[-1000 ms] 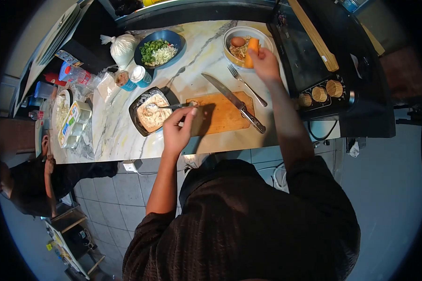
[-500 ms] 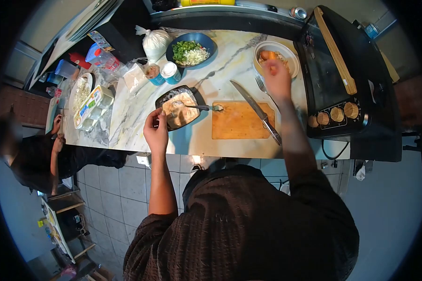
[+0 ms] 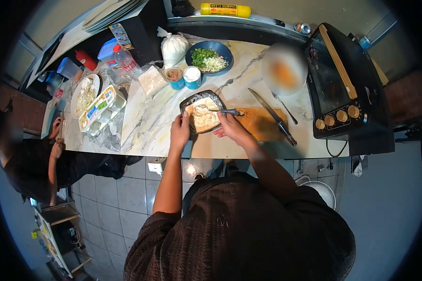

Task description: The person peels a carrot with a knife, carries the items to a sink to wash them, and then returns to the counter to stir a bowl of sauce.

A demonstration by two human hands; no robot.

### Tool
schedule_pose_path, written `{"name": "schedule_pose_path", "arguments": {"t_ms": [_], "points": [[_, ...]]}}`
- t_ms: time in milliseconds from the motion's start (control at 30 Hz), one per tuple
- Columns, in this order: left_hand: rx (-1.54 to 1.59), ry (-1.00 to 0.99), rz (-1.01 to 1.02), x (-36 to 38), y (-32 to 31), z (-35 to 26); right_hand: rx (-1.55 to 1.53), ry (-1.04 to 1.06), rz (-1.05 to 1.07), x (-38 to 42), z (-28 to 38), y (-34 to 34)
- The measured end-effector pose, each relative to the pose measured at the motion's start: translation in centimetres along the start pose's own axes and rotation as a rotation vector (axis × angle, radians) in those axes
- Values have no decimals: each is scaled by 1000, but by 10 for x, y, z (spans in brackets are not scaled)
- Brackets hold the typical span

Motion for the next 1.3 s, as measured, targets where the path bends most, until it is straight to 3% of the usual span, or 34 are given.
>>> {"name": "schedule_pose_path", "arguments": {"t_ms": [100, 167, 267, 333, 567, 667, 733, 767, 833, 867, 967, 1067, 1200, 1300], "points": [[-312, -144, -17, -2, -8, 4, -8, 79, -95, -9, -12, -3], [-262, -181, -12, -5, -7, 6, -17, 192, -189, -10, -15, -10], [-214, -173, 86, 0, 3, -8, -38, 137, -299, -2, -13, -20], [263, -163, 267, 10, 10, -24, -40, 149, -331, 10, -2, -29], [753, 55, 601, 38, 18, -39, -100, 326, -447, 75, 3, -56], [865, 94, 714, 52, 6, -36, -75, 172, -530, 109, 11, -58], [853, 99, 779, 67, -3, -41, 0, 545, -917, 141, 27, -56], [836, 112, 818, 74, -9, -40, -3, 545, -958, 154, 26, -53], [805, 121, 905, 89, -22, -40, 529, 643, -1231, 194, 36, -46], [767, 136, 977, 99, -30, -40, 534, 634, -1280, 214, 38, -45], [662, 132, 1166, 142, -52, -38, 692, 602, -1116, 272, 56, -60], [576, 155, 1290, 200, -61, -34, 893, 685, -1178, 342, 52, -71], [508, 139, 1525, 286, -55, -27, 961, 568, -1353, 436, 20, -99], [428, 233, 1637, 338, -45, -6, 963, 482, -1510, 494, -14, -133]]}}
Point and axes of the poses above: each hand's wrist, its own x-axis away from the middle knuckle, its own y-axis out of the back of the hand, z = x × y, the point moved 4 cm from there along -x, towards the middle knuckle, and after that the axes turned 7 degrees about y, right-handed, at the moved point
